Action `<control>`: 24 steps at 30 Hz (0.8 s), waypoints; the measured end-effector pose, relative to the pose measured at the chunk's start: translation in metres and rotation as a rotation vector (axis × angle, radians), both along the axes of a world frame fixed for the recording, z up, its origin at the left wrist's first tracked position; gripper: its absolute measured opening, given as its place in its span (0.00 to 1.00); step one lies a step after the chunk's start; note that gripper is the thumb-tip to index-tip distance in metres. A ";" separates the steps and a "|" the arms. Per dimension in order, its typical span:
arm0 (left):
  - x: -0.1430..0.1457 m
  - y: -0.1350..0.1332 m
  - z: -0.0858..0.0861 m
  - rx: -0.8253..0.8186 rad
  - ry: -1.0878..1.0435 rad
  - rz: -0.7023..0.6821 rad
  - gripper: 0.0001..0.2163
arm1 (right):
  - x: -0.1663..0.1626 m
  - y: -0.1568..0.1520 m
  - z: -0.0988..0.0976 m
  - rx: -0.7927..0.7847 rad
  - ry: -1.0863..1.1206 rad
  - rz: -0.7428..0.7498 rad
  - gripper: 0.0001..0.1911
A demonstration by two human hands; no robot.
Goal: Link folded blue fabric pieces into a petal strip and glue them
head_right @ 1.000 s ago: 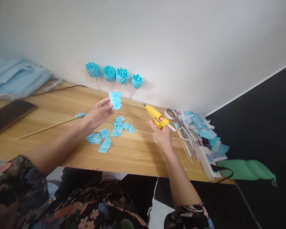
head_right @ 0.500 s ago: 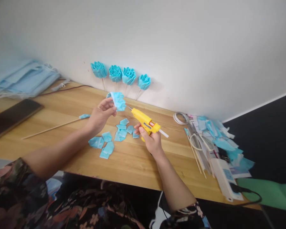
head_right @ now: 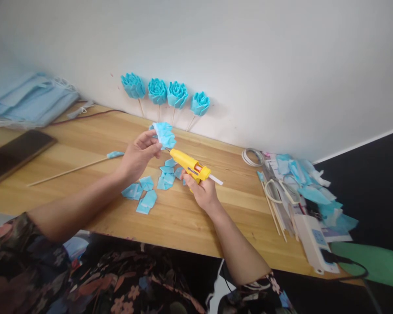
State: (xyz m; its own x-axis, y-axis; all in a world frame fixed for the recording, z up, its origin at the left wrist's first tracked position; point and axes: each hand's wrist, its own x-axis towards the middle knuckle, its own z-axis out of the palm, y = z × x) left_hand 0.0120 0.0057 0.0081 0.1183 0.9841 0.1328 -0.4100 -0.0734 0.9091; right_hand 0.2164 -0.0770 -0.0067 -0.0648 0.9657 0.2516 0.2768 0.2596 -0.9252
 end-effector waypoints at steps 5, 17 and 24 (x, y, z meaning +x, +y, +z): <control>0.001 -0.001 0.000 -0.001 -0.013 -0.016 0.13 | 0.000 -0.001 0.001 0.007 -0.002 0.014 0.17; 0.000 -0.002 0.000 0.005 -0.023 -0.040 0.13 | 0.003 0.001 0.001 0.003 -0.052 -0.002 0.20; -0.001 -0.001 0.001 -0.004 -0.056 -0.047 0.13 | 0.004 0.002 0.003 -0.003 -0.032 -0.041 0.19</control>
